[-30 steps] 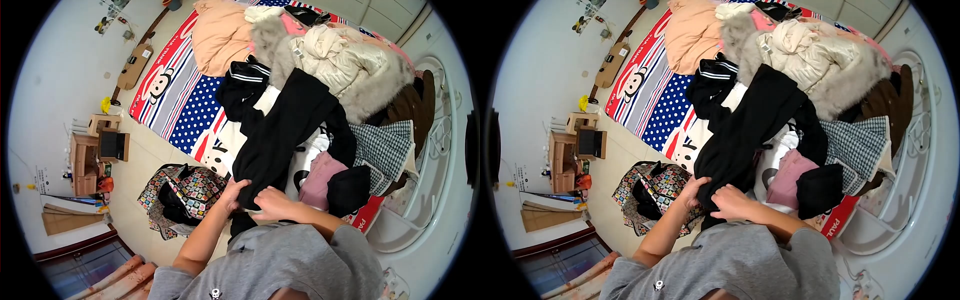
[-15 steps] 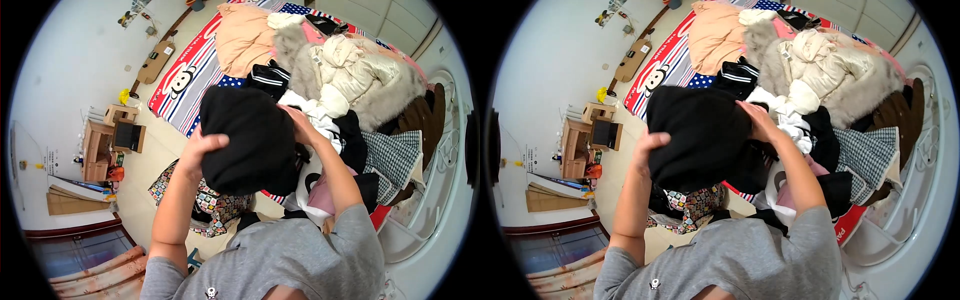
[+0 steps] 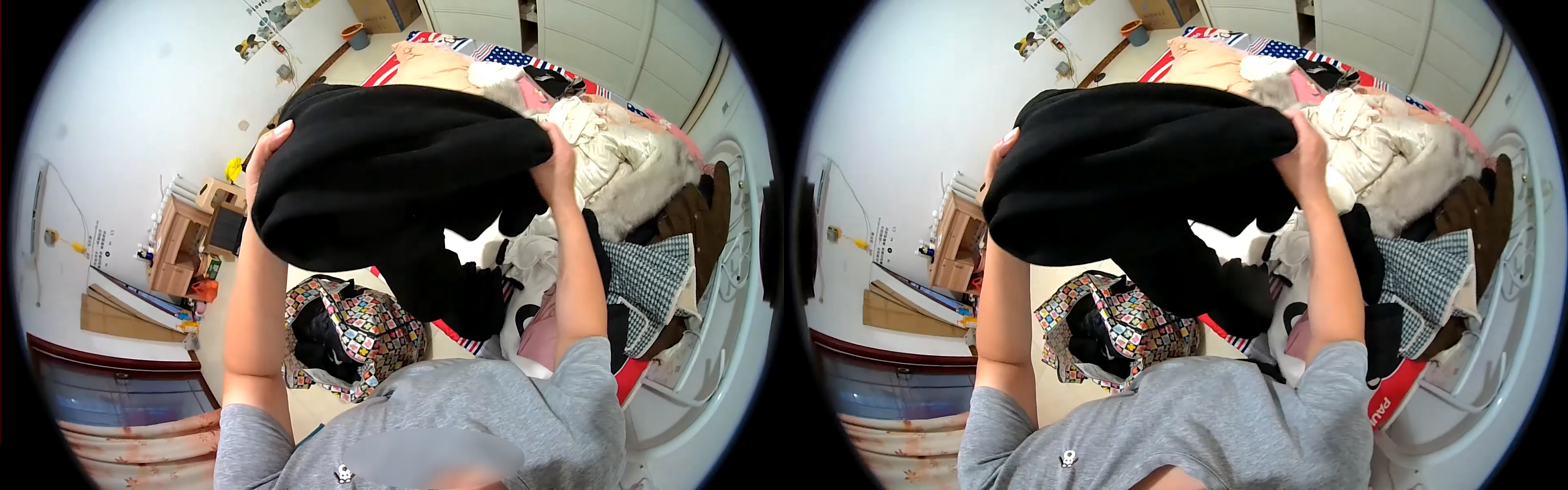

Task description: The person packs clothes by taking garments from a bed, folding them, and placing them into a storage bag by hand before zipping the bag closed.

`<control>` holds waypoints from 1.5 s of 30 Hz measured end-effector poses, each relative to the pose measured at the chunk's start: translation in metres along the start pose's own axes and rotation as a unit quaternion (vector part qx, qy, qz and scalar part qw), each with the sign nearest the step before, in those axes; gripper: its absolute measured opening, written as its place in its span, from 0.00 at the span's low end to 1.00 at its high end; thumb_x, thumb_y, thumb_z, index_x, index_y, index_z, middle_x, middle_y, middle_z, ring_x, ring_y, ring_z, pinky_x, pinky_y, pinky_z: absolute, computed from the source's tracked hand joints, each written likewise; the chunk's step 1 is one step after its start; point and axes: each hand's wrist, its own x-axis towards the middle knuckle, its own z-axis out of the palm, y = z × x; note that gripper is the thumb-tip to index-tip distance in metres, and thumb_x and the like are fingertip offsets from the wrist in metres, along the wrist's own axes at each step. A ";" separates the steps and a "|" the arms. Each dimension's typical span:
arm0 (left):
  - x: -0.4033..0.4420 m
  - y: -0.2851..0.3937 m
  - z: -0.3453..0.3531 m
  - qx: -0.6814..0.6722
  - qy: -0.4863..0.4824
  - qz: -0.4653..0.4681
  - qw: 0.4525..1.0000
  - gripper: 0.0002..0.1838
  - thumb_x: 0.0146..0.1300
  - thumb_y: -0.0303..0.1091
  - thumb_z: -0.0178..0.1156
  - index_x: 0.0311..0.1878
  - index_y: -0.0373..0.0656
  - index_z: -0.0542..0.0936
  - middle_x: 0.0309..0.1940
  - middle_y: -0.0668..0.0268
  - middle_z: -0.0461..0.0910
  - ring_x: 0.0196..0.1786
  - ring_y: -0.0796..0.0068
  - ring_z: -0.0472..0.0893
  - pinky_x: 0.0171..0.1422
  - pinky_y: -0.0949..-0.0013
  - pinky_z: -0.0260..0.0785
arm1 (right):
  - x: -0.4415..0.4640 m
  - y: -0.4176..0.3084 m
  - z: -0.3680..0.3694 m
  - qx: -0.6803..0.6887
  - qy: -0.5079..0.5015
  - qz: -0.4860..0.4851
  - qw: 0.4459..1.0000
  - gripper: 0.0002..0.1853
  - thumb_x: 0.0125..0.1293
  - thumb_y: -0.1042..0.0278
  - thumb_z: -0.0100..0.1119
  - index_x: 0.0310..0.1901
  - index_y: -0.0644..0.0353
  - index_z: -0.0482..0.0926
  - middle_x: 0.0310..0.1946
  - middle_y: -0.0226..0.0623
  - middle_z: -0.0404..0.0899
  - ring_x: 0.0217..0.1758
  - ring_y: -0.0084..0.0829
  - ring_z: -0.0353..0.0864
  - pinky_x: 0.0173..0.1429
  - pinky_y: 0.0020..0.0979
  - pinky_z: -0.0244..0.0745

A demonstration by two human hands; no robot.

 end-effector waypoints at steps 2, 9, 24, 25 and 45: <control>-0.008 0.005 0.009 0.021 0.030 -0.040 0.999 0.18 0.51 0.40 0.56 0.41 0.37 0.74 0.33 0.60 0.78 0.36 0.68 0.78 0.45 0.68 0.72 | 0.018 -0.020 -0.020 -0.016 0.056 -0.013 0.998 0.13 0.48 0.80 0.57 0.39 0.61 0.73 0.31 0.39 0.77 0.36 0.30 0.78 0.40 0.27 0.70; -0.024 0.001 0.020 0.107 0.060 -0.148 0.981 0.26 0.49 0.44 0.59 0.47 0.36 0.71 0.39 0.56 0.76 0.38 0.67 0.78 0.46 0.68 0.72 | 0.094 -0.080 -0.075 -0.078 0.181 -0.125 0.972 0.11 0.50 0.75 0.56 0.38 0.60 0.73 0.29 0.41 0.78 0.34 0.38 0.78 0.38 0.29 0.70; -0.027 -0.067 -0.089 0.354 -0.078 -0.009 0.932 0.44 0.47 0.43 0.65 0.64 0.41 0.53 0.57 0.57 0.64 0.57 0.67 0.66 0.61 0.65 0.57 | 0.173 -0.256 -0.033 -0.178 0.134 -0.349 0.910 0.07 0.48 0.79 0.46 0.31 0.62 0.72 0.27 0.49 0.75 0.34 0.51 0.73 0.36 0.38 0.68; -0.028 -0.076 -0.096 0.374 -0.089 0.006 0.923 0.47 0.44 0.43 0.68 0.65 0.42 0.53 0.57 0.55 0.64 0.58 0.64 0.65 0.60 0.64 0.57 | 0.177 -0.264 -0.029 -0.182 0.139 -0.369 0.901 0.08 0.48 0.80 0.45 0.31 0.62 0.73 0.27 0.50 0.74 0.34 0.51 0.73 0.36 0.38 0.67; -0.035 -0.017 -0.081 -0.210 0.104 0.150 0.961 0.23 0.62 0.46 0.45 0.56 0.44 0.67 0.51 0.64 0.71 0.53 0.67 0.70 0.60 0.66 0.60 | 0.117 -0.248 0.018 -0.105 -0.051 -0.353 0.928 0.11 0.48 0.81 0.48 0.35 0.65 0.72 0.27 0.46 0.75 0.33 0.42 0.76 0.39 0.30 0.69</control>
